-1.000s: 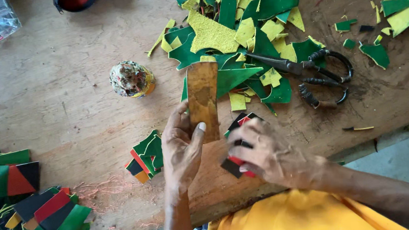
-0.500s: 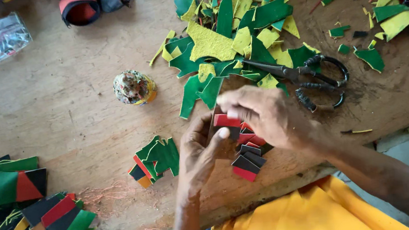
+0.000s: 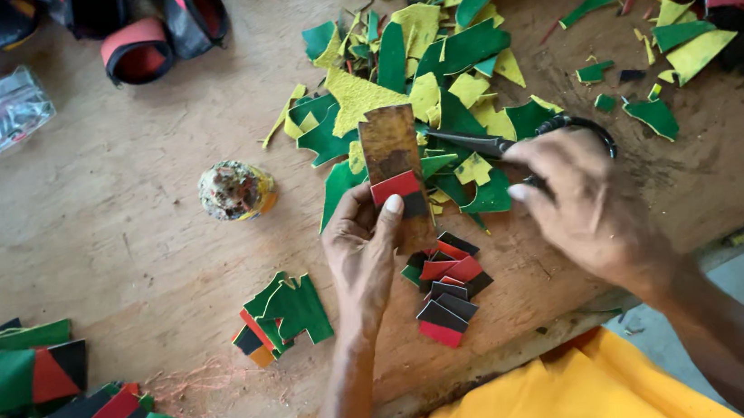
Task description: The person uses shears to cut small rectangular pieces of green, red, and black material on a wooden workbench. They repeatedly pick up pieces, align them, cut them, and place the cut pieces into a growing stack on the left side of the table.
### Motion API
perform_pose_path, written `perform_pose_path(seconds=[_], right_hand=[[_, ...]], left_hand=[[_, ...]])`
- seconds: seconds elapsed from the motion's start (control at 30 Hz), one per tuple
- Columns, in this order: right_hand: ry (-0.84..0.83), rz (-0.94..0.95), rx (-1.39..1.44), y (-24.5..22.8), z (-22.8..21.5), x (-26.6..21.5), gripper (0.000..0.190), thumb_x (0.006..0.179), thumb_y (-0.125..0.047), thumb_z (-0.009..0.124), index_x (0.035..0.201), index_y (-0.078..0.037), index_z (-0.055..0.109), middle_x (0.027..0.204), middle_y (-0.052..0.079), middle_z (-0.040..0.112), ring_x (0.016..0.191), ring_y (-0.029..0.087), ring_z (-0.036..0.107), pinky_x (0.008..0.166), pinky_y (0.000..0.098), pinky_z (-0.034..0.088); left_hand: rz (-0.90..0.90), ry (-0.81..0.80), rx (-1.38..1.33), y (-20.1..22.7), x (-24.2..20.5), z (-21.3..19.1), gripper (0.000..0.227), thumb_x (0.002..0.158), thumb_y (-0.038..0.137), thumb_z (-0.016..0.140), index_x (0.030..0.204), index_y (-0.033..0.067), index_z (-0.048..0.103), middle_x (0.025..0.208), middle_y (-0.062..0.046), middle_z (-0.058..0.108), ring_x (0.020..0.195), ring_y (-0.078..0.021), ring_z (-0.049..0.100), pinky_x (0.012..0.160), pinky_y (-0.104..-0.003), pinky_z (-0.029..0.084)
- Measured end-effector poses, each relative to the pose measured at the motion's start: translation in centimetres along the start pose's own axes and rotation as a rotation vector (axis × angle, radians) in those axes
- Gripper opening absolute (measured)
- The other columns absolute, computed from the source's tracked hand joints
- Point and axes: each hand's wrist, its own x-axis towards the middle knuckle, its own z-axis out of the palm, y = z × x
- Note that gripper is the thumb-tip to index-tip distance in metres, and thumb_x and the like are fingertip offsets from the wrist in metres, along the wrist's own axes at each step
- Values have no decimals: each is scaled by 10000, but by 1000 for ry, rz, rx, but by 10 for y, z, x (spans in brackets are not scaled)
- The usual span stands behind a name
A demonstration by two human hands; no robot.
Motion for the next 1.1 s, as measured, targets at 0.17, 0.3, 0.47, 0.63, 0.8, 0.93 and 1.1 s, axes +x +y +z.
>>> perform_pose_path(seconds=[0.17,0.3,0.47,0.63,0.8,0.93,1.1], right_hand=[[-119,132,-101,30,-13,-8,572,782,-201,812,1256,-3,561,1090,188,627,989,367,617,845,483,495],[-144,148,-21,46,-14,-16,565,799,-220,809,1260,-15,554,1123,197,631,1018,381,622,863,471,500],[-117,62,22,64,-14,-21,553,792,-116,761,1299,-21,563,1162,194,647,1044,385,638,885,455,516],[-303,297,0,63,-18,-12,460,688,-87,829,1118,-21,677,902,135,656,761,253,680,691,380,564],[-276,434,25,49,-30,-10,294,689,-67,836,946,-2,709,800,92,678,668,185,690,601,328,559],[-314,354,101,56,-31,-16,261,725,-116,816,949,-39,709,800,13,713,633,117,700,561,302,562],[-405,454,369,57,-9,-27,261,725,-224,885,840,-82,698,611,2,659,474,103,584,411,300,475]], left_hand=[[497,138,710,6,-5,15,367,940,100,741,1260,-39,629,1115,-155,728,969,-162,686,820,-323,581],[566,214,1001,19,-6,22,376,987,216,700,1268,-24,631,1070,-194,727,951,-238,688,821,-374,566],[40,222,582,30,-1,2,418,1063,359,441,1274,67,652,1012,-114,782,878,-169,732,789,-325,589],[25,123,204,13,9,-19,413,1087,353,440,1211,23,655,1020,-110,781,892,-142,711,835,-313,590],[125,153,488,11,2,-10,309,938,169,744,1178,-14,682,999,-106,771,857,-113,690,755,-283,580],[250,147,528,16,-1,4,303,857,56,802,1131,4,686,955,-63,770,816,-92,716,739,-246,592],[328,225,635,28,-11,7,152,855,36,806,978,18,720,968,-58,751,770,-114,710,707,-232,583]])
